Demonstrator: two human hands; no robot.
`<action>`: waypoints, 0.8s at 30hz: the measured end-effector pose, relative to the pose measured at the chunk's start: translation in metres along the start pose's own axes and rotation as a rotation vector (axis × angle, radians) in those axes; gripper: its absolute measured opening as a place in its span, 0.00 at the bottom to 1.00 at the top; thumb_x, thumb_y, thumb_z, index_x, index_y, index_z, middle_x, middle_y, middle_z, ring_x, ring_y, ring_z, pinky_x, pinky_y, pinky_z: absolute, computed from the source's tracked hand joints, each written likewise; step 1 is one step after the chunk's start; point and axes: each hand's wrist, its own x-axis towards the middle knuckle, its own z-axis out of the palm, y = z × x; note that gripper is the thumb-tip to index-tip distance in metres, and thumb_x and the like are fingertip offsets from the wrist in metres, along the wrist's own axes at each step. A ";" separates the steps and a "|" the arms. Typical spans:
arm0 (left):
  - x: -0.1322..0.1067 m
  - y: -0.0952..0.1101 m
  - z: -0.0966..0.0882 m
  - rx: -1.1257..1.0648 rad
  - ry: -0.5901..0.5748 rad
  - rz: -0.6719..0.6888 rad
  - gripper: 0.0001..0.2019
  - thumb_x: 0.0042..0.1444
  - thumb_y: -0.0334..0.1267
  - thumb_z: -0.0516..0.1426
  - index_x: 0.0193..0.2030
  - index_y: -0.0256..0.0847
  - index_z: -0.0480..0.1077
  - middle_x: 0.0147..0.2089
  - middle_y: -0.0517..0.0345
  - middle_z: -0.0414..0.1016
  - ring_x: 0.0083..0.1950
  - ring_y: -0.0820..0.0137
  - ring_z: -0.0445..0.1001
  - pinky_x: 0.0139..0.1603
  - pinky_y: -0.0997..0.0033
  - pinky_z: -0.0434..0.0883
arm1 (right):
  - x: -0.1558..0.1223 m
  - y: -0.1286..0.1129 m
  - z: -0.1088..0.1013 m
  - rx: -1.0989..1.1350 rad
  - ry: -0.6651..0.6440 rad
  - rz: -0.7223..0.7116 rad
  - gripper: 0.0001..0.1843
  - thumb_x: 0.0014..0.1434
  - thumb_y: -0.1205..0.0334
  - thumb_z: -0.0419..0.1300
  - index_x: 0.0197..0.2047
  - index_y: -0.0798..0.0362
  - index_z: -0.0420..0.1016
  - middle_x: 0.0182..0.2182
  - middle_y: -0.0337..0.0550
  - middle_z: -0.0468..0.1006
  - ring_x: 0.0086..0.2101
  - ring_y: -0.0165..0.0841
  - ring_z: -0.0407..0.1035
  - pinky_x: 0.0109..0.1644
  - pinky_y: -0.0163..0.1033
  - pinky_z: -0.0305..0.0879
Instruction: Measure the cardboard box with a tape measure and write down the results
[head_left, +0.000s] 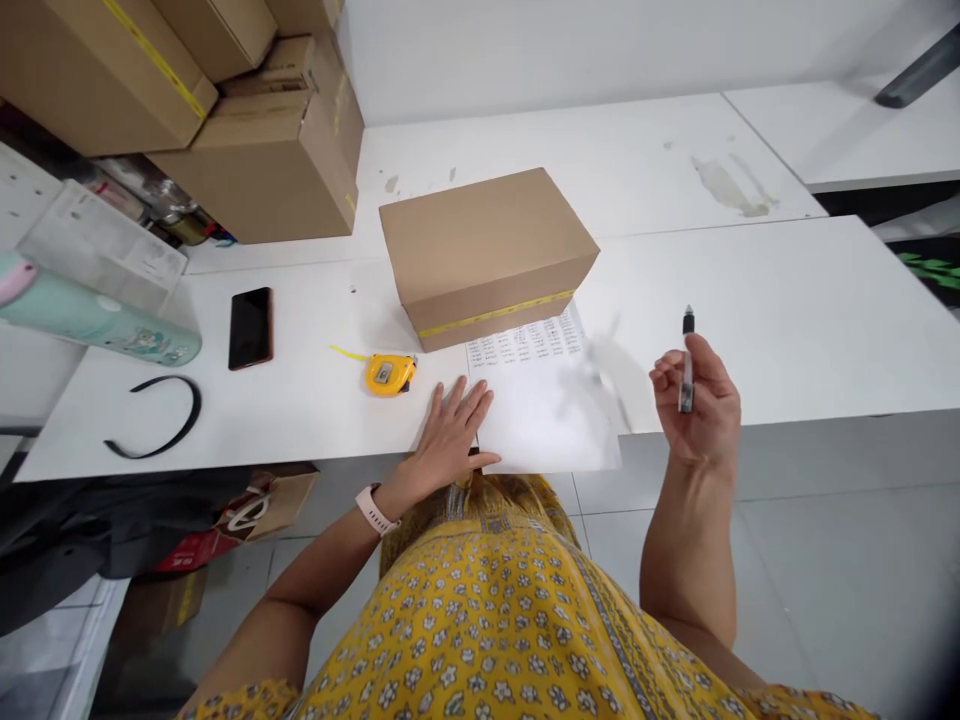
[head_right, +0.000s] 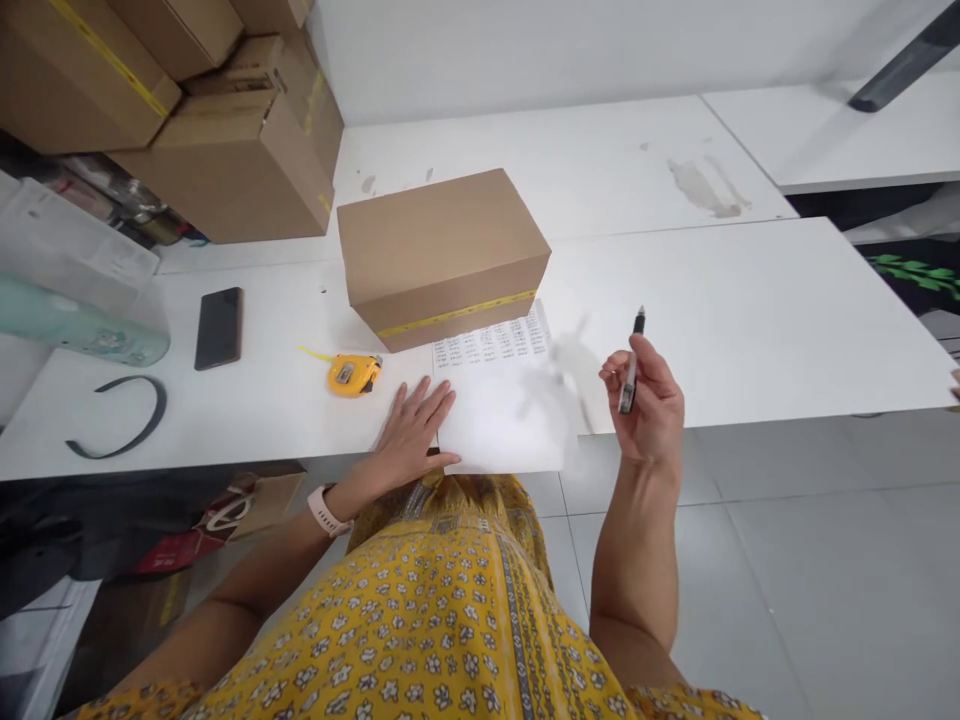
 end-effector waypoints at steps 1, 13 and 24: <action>0.002 0.007 0.002 0.006 0.008 -0.026 0.50 0.62 0.62 0.59 0.80 0.40 0.40 0.81 0.45 0.44 0.81 0.39 0.36 0.77 0.29 0.37 | -0.008 -0.005 0.003 -0.007 -0.008 -0.012 0.24 0.49 0.63 0.73 0.51 0.39 0.83 0.34 0.36 0.78 0.35 0.29 0.71 0.44 0.37 0.72; 0.012 0.001 -0.007 -0.092 0.058 -0.041 0.29 0.67 0.60 0.54 0.69 0.49 0.64 0.79 0.50 0.53 0.77 0.45 0.52 0.73 0.37 0.55 | -0.077 0.047 0.110 -0.167 -0.465 0.311 0.27 0.71 0.36 0.47 0.55 0.44 0.75 0.39 0.43 0.81 0.43 0.37 0.75 0.53 0.48 0.70; 0.016 0.004 -0.011 -0.120 0.078 -0.089 0.34 0.69 0.58 0.51 0.74 0.40 0.57 0.78 0.45 0.55 0.75 0.47 0.55 0.72 0.40 0.56 | -0.077 0.076 0.129 -0.318 -0.234 0.257 0.17 0.64 0.41 0.61 0.37 0.47 0.75 0.29 0.39 0.75 0.32 0.34 0.71 0.40 0.43 0.71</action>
